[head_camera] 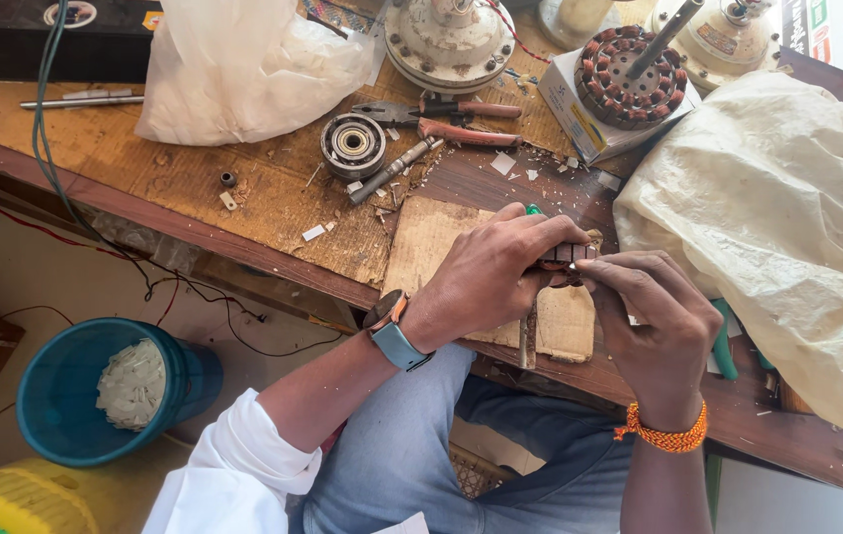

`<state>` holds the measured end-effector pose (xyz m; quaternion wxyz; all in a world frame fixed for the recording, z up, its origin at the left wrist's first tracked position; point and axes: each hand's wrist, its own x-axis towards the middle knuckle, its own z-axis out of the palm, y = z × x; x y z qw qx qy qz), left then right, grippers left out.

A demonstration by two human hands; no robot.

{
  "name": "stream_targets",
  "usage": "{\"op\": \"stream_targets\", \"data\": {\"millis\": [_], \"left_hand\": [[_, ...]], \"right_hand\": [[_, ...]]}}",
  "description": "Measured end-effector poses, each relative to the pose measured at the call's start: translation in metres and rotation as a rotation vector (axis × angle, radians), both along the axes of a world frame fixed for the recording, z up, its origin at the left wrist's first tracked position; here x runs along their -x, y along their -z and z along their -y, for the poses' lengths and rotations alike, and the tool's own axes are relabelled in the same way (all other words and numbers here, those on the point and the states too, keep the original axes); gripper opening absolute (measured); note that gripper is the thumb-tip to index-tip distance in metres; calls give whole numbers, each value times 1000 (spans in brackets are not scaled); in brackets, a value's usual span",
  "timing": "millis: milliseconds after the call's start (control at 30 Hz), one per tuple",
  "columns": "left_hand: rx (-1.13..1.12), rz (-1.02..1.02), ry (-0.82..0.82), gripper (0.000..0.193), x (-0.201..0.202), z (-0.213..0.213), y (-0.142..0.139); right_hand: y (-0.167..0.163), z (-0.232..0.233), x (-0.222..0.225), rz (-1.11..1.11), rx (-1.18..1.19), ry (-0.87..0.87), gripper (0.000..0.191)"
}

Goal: The person inserts small white insulating pieces into the slots of a circular copper-wound stator and uses a green screwdriver to press them in. The person rotates the stator to access different slots and repeats the insertion process throughout the clip.

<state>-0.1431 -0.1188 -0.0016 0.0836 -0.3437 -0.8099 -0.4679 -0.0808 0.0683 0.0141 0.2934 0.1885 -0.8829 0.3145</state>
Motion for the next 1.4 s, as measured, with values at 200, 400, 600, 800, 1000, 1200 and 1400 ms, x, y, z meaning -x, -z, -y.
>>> {"op": "stream_targets", "data": {"millis": [200,400,600,800,1000,1200,1400], "left_hand": [[6,13,13,39,-2,3,3],[-2,-61,-12,43,-8,2,3],[-283,197,153,45,-18,14,4],[-109,350,153,42,4,-1,14],[75,164,71,39,18,-31,7],[272,203,5,39,9,-39,-13],[243,142,10,38,-4,-22,-25]], "right_hand": [[0,8,-4,53,108,70,18],[-11,13,-13,70,20,102,15],[-17,4,-28,183,149,69,21],[-5,-14,-7,199,160,69,16],[-6,-38,8,177,91,25,19],[-14,-46,7,46,-15,-60,21],[-32,-33,-4,-35,-234,-147,25]]}}
